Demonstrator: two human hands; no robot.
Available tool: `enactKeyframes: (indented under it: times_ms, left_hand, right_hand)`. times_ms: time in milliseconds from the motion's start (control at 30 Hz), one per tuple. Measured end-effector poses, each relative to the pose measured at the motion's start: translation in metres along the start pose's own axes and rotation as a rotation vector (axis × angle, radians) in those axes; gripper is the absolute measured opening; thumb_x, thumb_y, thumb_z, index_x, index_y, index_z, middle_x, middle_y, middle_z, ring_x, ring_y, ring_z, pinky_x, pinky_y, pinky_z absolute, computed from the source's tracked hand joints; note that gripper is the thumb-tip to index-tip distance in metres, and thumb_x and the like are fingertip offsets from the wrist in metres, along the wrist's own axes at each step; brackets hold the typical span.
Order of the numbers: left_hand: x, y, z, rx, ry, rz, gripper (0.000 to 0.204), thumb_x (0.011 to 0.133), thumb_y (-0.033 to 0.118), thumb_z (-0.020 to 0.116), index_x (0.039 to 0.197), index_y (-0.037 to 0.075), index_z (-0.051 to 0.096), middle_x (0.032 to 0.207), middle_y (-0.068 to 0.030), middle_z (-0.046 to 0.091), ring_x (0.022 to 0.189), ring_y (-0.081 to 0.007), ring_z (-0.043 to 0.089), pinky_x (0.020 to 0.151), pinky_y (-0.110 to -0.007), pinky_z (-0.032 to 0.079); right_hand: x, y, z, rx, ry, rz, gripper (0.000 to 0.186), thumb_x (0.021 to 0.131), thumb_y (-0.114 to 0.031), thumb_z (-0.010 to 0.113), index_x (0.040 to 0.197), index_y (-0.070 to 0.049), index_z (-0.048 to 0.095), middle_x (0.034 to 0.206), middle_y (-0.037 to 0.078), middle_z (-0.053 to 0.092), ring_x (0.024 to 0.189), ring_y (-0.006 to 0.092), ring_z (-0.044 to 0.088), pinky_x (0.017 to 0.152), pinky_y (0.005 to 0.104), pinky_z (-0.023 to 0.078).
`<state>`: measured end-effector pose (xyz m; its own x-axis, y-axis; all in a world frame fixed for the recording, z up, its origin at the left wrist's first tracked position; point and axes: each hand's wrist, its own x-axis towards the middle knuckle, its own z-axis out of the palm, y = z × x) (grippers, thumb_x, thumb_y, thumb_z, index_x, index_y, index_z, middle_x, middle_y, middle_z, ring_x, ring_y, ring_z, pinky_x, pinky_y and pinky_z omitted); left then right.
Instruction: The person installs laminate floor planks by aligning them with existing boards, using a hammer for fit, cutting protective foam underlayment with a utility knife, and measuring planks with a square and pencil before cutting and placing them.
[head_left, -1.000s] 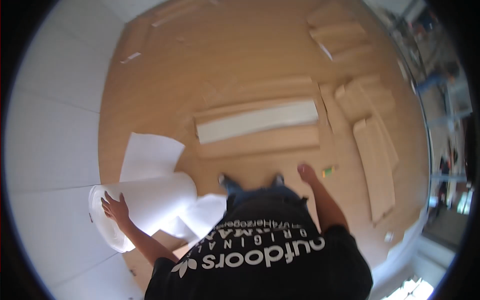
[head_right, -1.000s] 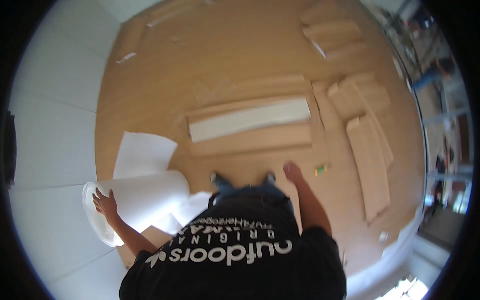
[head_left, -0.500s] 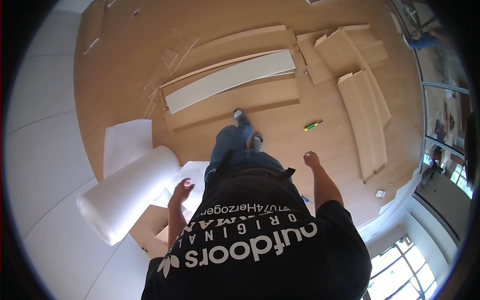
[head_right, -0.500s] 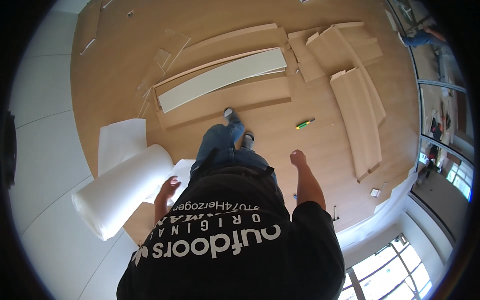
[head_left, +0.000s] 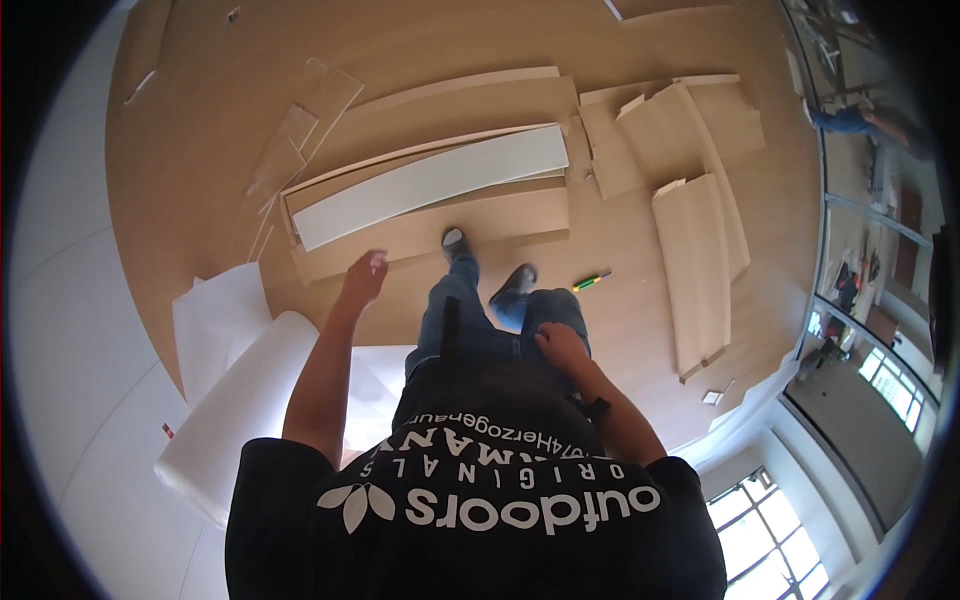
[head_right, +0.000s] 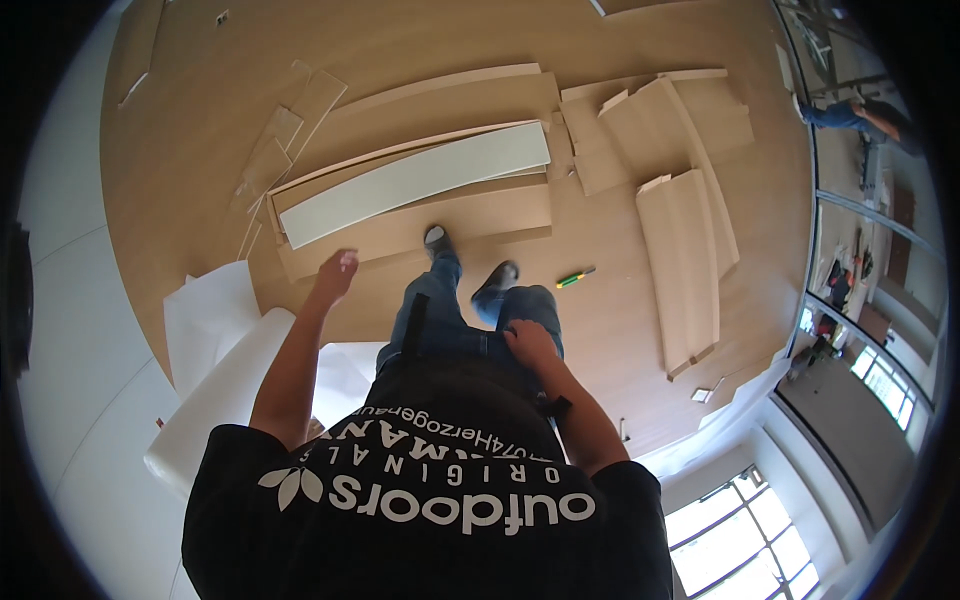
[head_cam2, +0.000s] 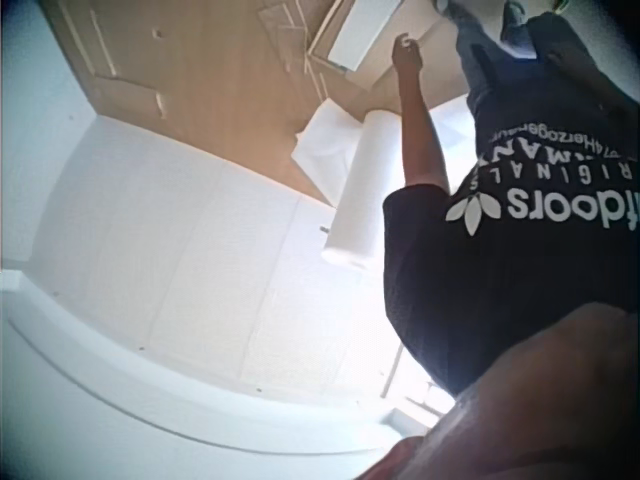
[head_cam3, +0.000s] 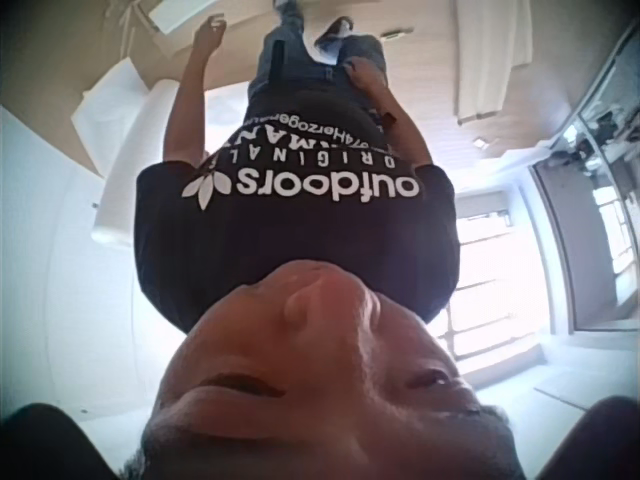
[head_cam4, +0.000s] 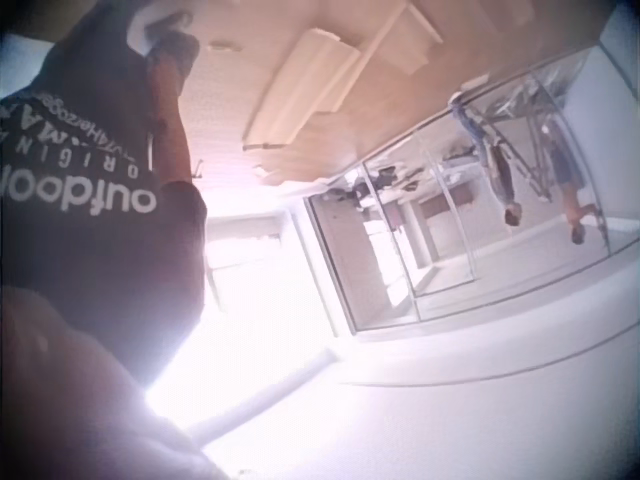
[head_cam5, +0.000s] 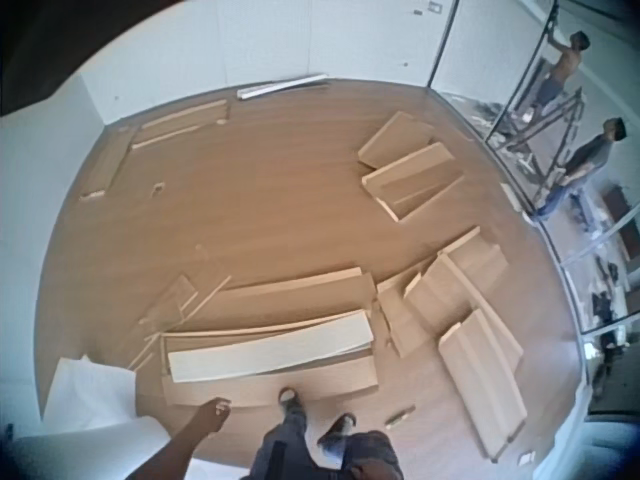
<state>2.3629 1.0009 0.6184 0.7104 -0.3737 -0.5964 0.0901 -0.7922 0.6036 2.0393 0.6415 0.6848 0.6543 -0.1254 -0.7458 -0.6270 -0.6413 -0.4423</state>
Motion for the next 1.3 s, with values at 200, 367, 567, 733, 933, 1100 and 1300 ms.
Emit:
enactKeyframes:
  times_ms: [200, 367, 567, 733, 933, 1100, 1300]
  left_hand:
    - [0.055, 0.094, 0.035, -0.288, 0.066, 0.030, 0.032, 0.098, 0.027, 0.066, 0.123, 0.007, 0.067, 0.108, -0.0146, 0.075, 0.101, -0.0269, 0.073, 0.089, -0.037, 0.056]
    - [0.026, 0.107, 0.091, -0.122, -0.115, -0.087, 0.032, 0.098, 0.022, 0.066, 0.124, 0.004, 0.066, 0.112, -0.0165, 0.073, 0.103, -0.0284, 0.071, 0.088, -0.038, 0.056]
    - [0.012, 0.102, 0.192, -0.154, 0.159, -0.407, 0.027, 0.099, 0.014, 0.058, 0.121, 0.000, 0.067, 0.092, -0.0142, 0.074, 0.083, -0.0211, 0.071, 0.078, -0.034, 0.056]
    - [0.082, 0.092, 0.308, -0.199, 0.119, -0.470, 0.025, 0.097, 0.009, 0.064, 0.120, 0.003, 0.070, 0.095, -0.0116, 0.073, 0.085, -0.0156, 0.068, 0.077, -0.029, 0.055]
    - [0.177, 0.107, 0.344, 0.221, 0.050, -0.306, 0.021, 0.088, 0.010, 0.070, 0.109, 0.010, 0.073, 0.092, -0.0091, 0.073, 0.082, -0.0307, 0.067, 0.077, -0.043, 0.049]
    - [0.178, 0.085, 0.349, 0.096, 0.061, -0.249, 0.020, 0.086, 0.002, 0.065, 0.104, 0.006, 0.073, 0.086, -0.0094, 0.072, 0.080, -0.0292, 0.068, 0.077, -0.042, 0.050]
    - [0.189, 0.083, 0.334, 0.048, 0.031, -0.268, 0.020, 0.085, -0.001, 0.064, 0.103, 0.003, 0.071, 0.083, -0.0097, 0.071, 0.079, -0.0295, 0.068, 0.076, -0.042, 0.051]
  right_hand:
    - [0.089, 0.057, -0.052, 0.308, 0.162, 0.047, 0.025, 0.096, -0.028, 0.058, 0.104, -0.007, 0.068, 0.104, 0.019, 0.070, 0.103, 0.0412, 0.065, 0.088, 0.0507, 0.053]
    - [0.229, 0.173, -0.102, 0.057, 0.021, 0.010, 0.028, 0.101, -0.030, 0.050, 0.105, -0.010, 0.069, 0.109, 0.017, 0.071, 0.106, 0.0407, 0.066, 0.090, 0.0476, 0.054]
    - [0.444, 0.264, -0.180, -0.078, 0.106, -0.013, 0.040, 0.100, -0.041, 0.055, 0.114, -0.004, 0.062, 0.112, 0.025, 0.070, 0.106, 0.0458, 0.065, 0.092, 0.0531, 0.053]
    - [0.635, 0.308, -0.179, 0.134, 0.176, 0.058, 0.042, 0.098, -0.041, 0.060, 0.115, -0.003, 0.063, 0.109, 0.022, 0.072, 0.109, 0.0412, 0.067, 0.093, 0.0484, 0.053]
    - [0.779, 0.352, -0.098, 0.099, 0.342, 0.102, 0.062, 0.093, -0.044, 0.066, 0.133, 0.003, 0.059, 0.121, 0.027, 0.068, 0.117, 0.0446, 0.063, 0.106, 0.0465, 0.048]
    - [0.840, 0.382, -0.063, 0.167, 0.409, 0.261, 0.073, 0.089, -0.048, 0.070, 0.139, 0.003, 0.054, 0.136, 0.029, 0.058, 0.128, 0.0454, 0.055, 0.110, 0.0504, 0.045]
    - [0.824, 0.381, -0.021, -0.098, 0.367, 0.469, 0.086, 0.088, -0.057, 0.071, 0.147, -0.001, 0.045, 0.145, 0.029, 0.047, 0.135, 0.0457, 0.047, 0.113, 0.0546, 0.040]
